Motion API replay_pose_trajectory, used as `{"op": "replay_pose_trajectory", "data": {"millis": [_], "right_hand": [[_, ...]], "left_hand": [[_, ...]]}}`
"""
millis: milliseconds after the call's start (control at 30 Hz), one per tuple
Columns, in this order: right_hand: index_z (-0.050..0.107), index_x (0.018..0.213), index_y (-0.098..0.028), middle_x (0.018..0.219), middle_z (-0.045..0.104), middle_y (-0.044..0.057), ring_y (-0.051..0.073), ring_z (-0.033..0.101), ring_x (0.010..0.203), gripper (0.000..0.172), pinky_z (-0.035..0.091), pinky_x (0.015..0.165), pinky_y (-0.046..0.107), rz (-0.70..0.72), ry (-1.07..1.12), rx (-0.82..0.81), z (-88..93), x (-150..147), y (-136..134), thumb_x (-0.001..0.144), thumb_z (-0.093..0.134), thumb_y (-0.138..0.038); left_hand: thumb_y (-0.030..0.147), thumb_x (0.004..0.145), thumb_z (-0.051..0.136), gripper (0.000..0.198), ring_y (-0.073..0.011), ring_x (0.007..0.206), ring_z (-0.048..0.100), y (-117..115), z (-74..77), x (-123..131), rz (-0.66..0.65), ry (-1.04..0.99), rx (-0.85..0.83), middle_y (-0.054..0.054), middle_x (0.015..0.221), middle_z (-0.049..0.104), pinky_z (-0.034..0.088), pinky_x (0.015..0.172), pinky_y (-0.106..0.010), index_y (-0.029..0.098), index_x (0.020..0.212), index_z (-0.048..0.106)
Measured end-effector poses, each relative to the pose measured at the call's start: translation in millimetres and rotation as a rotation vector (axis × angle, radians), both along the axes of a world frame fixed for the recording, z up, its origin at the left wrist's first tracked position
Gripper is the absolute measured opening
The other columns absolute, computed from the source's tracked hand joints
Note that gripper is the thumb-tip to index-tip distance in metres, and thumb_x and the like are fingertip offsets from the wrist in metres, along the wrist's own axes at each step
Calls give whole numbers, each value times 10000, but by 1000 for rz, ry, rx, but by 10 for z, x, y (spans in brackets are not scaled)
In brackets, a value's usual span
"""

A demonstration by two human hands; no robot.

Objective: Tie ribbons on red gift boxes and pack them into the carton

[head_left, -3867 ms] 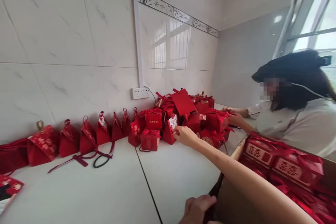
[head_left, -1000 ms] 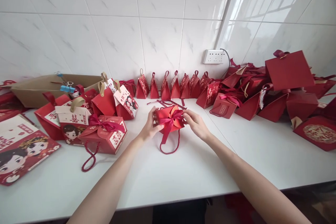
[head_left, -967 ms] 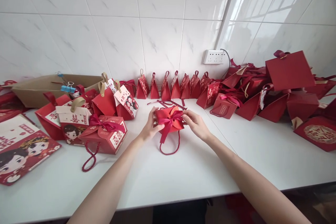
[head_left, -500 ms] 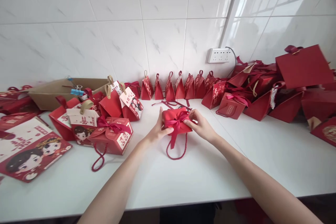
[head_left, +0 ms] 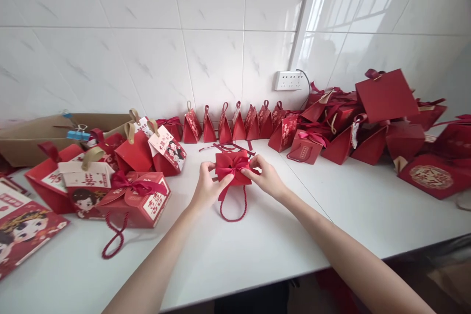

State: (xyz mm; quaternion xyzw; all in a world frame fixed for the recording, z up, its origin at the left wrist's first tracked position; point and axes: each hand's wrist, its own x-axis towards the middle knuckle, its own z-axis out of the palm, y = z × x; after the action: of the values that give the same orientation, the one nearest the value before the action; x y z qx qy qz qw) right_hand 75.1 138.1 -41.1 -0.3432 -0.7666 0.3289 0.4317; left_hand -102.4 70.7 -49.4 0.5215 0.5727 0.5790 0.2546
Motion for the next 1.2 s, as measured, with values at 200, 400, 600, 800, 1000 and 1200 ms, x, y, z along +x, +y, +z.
{"op": "replay_pose_trajectory", "data": {"millis": [200,400,600,800,1000,1200], "right_hand": [[481,745,-199,852,568,34,182,563,842,192,458,801,360,135,-95,-16,33,47,21,729,614,-336],[521,694,-186,835,562,34,171,557,795,176,468,794,372,92,-106,-36,27,55,42,725,613,-333],[537,660,-182,836,584,25,157,593,788,222,484,813,346,189,-25,-222,61,75,36,687,659,-366],[607,607,-177,1024,545,73,202,568,973,194,483,843,352,269,-117,-128,74,101,29,710,668,-330],[621,649,-195,1081,505,95,244,511,1076,210,527,809,377,335,-189,-21,79,123,12,708,686,-386],[562,811,-194,980,585,69,208,580,942,335,492,879,433,113,12,-74,88,114,28,765,587,-524]], "left_hand": [[393,627,719,445,-199,993,504,-9,25,-1,74,93,30,-36,981,459,503,779,-328,208,881,404],[354,688,652,278,-126,715,480,21,18,-60,44,152,140,27,720,441,463,690,-263,200,667,421],[249,687,583,186,-117,632,463,19,69,-116,29,68,134,35,632,441,397,586,-227,198,613,421],[247,654,590,171,-109,570,440,27,95,-131,85,-14,114,41,574,455,363,557,-230,192,586,444],[255,635,578,198,-102,525,425,8,149,-101,89,-46,79,46,533,442,338,523,-224,196,550,410],[260,641,582,196,-96,507,410,-1,152,-100,59,-59,69,51,529,428,325,501,-218,197,570,411]]}}
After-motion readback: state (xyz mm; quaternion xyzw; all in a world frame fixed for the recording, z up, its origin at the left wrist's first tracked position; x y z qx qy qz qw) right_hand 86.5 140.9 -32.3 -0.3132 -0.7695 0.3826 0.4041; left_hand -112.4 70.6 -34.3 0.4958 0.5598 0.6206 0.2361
